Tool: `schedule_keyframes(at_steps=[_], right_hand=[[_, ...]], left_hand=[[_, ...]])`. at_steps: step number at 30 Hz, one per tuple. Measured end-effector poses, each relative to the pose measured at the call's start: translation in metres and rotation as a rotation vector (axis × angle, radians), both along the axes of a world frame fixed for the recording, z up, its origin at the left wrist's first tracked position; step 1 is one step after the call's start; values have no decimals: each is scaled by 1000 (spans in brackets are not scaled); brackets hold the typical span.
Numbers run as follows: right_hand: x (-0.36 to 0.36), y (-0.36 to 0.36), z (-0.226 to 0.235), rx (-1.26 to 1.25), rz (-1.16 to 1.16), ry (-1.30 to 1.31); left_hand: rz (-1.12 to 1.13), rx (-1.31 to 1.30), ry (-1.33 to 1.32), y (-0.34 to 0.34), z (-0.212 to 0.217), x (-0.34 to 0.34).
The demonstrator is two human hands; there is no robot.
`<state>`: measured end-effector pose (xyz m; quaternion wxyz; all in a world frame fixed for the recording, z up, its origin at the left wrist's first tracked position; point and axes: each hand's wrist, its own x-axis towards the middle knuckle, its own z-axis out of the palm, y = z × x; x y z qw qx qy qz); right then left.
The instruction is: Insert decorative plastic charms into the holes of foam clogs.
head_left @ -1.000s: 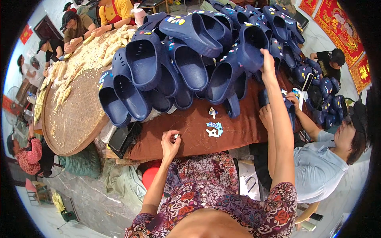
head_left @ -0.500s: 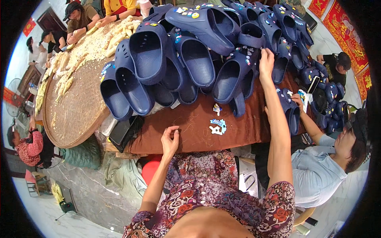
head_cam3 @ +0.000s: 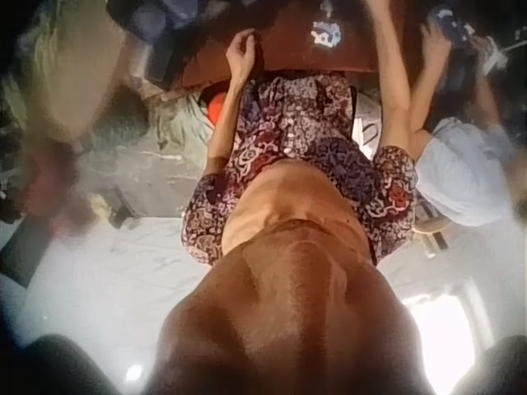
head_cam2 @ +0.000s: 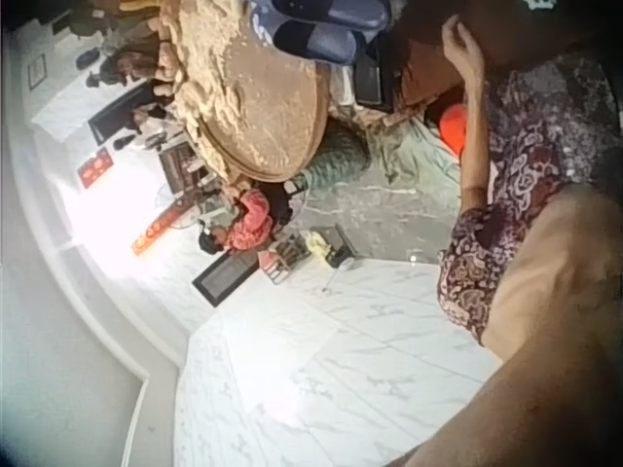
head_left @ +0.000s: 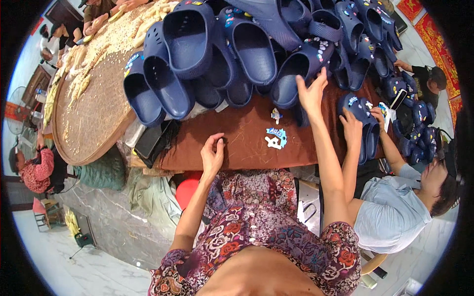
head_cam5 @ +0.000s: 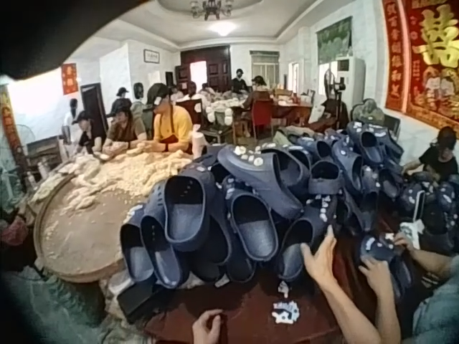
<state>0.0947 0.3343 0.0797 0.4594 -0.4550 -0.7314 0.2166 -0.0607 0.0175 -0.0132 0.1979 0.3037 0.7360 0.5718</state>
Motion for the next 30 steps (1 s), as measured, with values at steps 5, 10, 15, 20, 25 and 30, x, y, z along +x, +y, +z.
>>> schedule_keyframes(at_steps=[5, 10, 15, 20, 25, 30], right_hand=[[7, 2, 1, -62, -43, 13], [31, -35, 11, -266, 12, 91], [53, -114, 3, -303, 110, 124], [51, -205, -19, -381, 251, 137], [44, -238, -64, -424, 417, 33], [30, -247, -84, -385, 433, -54]], left_hand=[[6, 7, -44, 1, 2, -4], [-1, -11, -136, 5, 5, -8], [18, 70, -207, 6, -7, -14], [100, 5, -216, 3, -8, -27], [151, 44, -350, 6, 12, -31], [116, 104, -336, 10, 11, -30]])
